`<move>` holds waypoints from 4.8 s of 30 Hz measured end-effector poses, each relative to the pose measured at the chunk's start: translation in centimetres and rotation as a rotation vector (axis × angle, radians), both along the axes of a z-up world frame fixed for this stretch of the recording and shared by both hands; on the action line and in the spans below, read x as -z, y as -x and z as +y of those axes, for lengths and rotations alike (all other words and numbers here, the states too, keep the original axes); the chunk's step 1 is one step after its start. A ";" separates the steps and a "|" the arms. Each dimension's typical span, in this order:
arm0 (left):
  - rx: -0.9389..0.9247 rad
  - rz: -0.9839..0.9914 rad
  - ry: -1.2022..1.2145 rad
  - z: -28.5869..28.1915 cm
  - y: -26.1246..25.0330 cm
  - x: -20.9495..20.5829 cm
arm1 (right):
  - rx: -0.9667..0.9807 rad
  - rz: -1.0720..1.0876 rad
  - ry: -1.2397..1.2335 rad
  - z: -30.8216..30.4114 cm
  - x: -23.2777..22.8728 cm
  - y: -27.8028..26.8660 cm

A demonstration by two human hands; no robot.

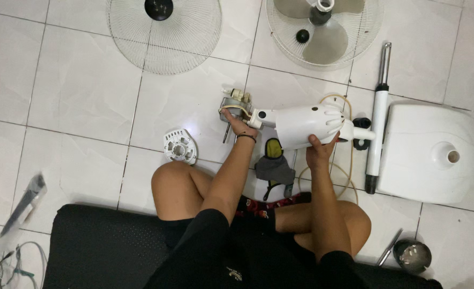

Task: The person sits on a mat and uses a screwdriver to adjust the fan motor, then wipes the motor and a white plastic fan housing with a cloth. The person handles the motor and housing parts while other fan components lie nearby.

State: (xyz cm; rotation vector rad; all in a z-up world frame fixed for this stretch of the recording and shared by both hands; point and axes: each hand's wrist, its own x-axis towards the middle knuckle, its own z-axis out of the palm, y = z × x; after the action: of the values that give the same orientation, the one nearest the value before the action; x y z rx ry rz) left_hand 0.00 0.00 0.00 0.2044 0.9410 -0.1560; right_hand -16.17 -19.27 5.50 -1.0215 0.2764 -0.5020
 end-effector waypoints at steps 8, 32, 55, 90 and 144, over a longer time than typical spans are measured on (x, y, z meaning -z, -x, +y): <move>-0.005 -0.244 0.055 2.1 0.5 2.0 | 0.062 -0.011 0.096 -1.4 -1.5 0.9; 0.493 -1.476 -0.591 9.6 4.1 -28.2 | 0.088 -0.574 0.160 -0.6 -20.9 5.3; 0.586 -1.529 -0.721 8.9 8.3 -28.5 | 0.081 -0.533 0.398 0.6 -24.3 3.4; 0.805 -1.595 -1.153 8.8 7.6 -30.1 | -0.061 -0.531 0.295 3.1 -20.2 -1.1; 0.462 -1.571 -1.247 11.8 9.0 -29.7 | -0.231 -0.446 1.068 2.9 -31.1 4.4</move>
State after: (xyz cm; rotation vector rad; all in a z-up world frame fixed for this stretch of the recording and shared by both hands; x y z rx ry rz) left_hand -8.99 11.78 29.71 1.4449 -0.7278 0.2019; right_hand -20.54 -16.41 36.60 -1.8954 -0.5761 -0.6595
